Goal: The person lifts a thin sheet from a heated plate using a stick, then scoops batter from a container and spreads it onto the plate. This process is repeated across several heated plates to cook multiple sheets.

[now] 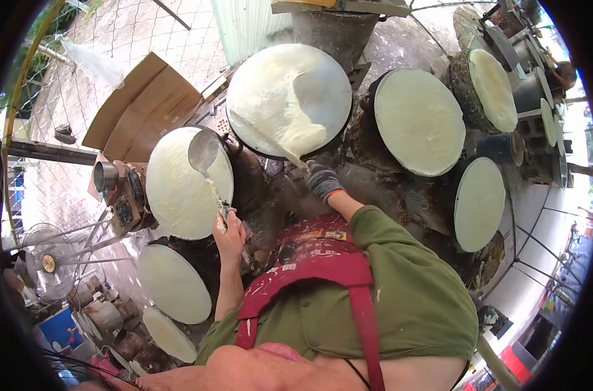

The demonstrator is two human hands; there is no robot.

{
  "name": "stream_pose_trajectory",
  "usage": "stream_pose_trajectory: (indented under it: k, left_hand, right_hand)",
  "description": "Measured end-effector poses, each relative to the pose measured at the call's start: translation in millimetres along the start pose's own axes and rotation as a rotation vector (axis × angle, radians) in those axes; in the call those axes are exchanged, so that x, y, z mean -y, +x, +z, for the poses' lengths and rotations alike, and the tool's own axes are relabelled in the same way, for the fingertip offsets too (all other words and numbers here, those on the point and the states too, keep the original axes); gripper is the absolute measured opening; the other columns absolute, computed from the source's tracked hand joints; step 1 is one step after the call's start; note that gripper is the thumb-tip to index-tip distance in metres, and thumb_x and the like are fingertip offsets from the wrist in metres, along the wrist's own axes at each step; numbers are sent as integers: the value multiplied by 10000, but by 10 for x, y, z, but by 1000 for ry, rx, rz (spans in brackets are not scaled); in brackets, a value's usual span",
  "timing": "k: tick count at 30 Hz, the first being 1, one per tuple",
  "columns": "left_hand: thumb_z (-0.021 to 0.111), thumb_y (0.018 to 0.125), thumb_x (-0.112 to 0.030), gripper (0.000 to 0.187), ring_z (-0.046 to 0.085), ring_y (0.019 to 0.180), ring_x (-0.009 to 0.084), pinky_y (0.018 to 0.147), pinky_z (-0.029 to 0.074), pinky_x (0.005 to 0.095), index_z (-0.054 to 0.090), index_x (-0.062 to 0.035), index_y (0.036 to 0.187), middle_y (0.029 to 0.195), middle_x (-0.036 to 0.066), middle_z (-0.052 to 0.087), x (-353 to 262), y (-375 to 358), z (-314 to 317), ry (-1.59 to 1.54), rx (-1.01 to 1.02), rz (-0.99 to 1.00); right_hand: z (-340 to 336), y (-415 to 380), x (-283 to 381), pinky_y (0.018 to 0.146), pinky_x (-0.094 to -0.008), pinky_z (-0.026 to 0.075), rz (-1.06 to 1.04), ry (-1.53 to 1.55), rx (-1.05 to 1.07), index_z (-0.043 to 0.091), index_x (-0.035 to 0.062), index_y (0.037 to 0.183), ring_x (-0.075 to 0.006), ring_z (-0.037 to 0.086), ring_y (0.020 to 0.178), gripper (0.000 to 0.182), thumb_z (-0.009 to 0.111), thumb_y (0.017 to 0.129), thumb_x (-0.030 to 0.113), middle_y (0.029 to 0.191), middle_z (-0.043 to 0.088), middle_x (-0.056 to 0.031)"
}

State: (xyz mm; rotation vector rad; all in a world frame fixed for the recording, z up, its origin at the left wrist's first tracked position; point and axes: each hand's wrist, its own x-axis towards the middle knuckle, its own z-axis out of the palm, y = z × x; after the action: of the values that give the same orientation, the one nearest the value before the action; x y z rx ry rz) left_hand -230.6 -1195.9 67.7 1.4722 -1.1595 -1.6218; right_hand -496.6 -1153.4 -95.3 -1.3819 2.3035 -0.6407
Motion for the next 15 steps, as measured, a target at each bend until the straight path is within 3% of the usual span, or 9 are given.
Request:
stream_pose_trajectory:
  k: [1,4,7,10,11,14,15]
  left_hand:
    - [491,920,-140,140,415,578,11,489,364,157,523,-16,974,722,-27,472,-41,-28,101,-23,-10,-16]
    - [481,925,-133,108,390,528,-4,445,336,141,516,-42,971,684,-48,437,-234,-149,477,-84,-33,-56]
    - [475,927,-131,86,384,506,-4,430,325,141,507,-57,957,659,-55,421,-226,-218,765,-70,-30,-41]
    - [402,948,-136,162,288,365,43,334,238,199,460,15,944,541,-32,340,-227,-304,1078,29,-105,9]
    - [402,947,-135,161,289,365,43,334,237,200,460,15,943,541,-32,340,-244,-336,1149,26,-115,-5]
    - [404,946,-135,159,289,364,44,332,235,201,460,14,940,542,-32,339,-277,-397,1326,13,-154,-33]
    - [406,946,-136,159,289,363,45,332,235,201,460,13,940,543,-33,338,-266,-405,1369,11,-167,-36]
  right_hand:
    - [-273,43,6,622,-480,461,111,-43,91,572,61,874,-413,590,747,286,474,880,329,752,610,-218]
    - [-801,381,-342,633,-470,464,203,-42,21,572,66,889,-409,589,754,266,478,874,314,776,612,-217]
    - [-877,766,-766,629,-461,466,183,75,77,555,64,889,-395,595,751,242,491,868,296,760,611,-212]
    - [-913,317,-685,614,-457,461,-320,4,120,544,57,861,-386,598,726,237,522,854,293,724,606,-199]
    - [-1134,212,-628,653,-478,458,-103,-47,380,567,88,967,-392,604,757,240,505,861,294,785,615,-229]
    - [-1248,446,-996,603,-467,449,80,-92,229,543,73,861,-386,593,709,232,557,826,301,751,609,-193]
    - [-1298,620,-1081,605,-476,449,22,-53,69,565,81,868,-394,588,712,225,534,842,302,760,610,-198]
